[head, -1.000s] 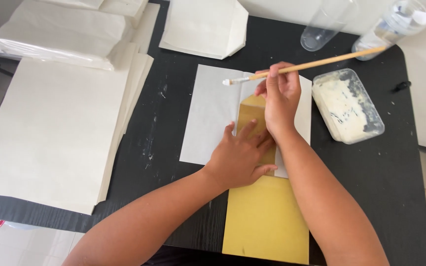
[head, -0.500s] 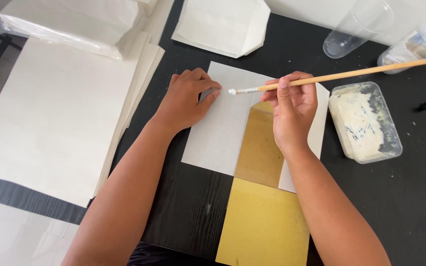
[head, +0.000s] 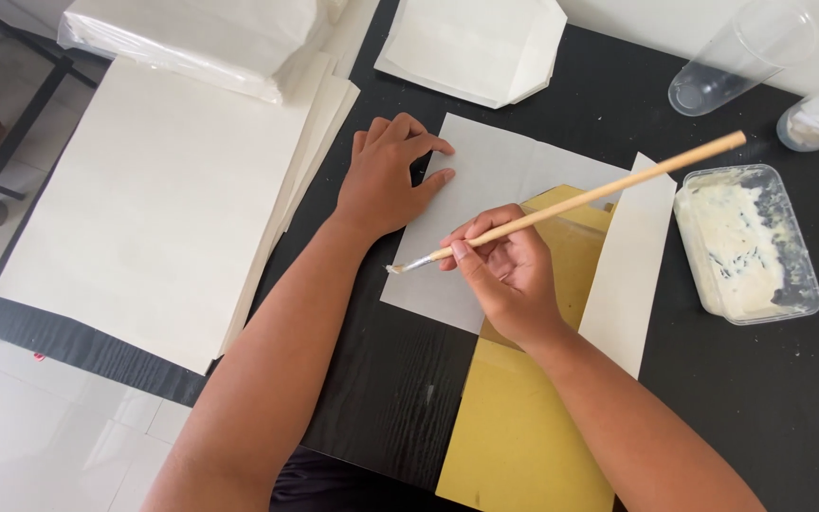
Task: Folding paper sheets and applying glue with a brush to assemble bags
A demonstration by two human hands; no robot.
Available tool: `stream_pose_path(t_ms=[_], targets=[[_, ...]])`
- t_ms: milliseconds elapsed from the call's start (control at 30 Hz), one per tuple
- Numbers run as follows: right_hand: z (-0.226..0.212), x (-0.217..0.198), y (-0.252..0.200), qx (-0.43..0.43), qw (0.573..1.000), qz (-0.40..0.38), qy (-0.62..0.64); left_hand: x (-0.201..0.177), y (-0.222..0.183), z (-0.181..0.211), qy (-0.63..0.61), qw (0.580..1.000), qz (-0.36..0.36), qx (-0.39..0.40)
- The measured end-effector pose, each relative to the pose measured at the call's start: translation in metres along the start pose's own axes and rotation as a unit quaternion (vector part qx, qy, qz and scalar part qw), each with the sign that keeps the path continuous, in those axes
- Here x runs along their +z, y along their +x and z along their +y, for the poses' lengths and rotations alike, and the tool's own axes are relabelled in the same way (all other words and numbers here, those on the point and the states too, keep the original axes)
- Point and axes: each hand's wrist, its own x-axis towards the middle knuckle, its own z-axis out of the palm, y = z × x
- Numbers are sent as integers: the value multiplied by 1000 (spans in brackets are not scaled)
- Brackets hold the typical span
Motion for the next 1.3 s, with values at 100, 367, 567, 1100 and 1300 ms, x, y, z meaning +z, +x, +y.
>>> stream_pose_path(t_ms=[100,367,567,1100,1300], targets=[[8,-1,-4,-21,1000,8,-3,-1,0,0,-4,1000,2,-1],[18,-1,-8,-61,998,-12,-27,4,5,-12,-32,999,-11,-11],[19,1,-5,-79,994,-37,-69,-1,0,-12,9,999,-13,37],[10,6,-8,-76,986,-95,-111,-5,2,-10,13,998,-38,48],[14,1,-6,-88,990,-43,-103,-7,2,-6,16,999,-34,38]])
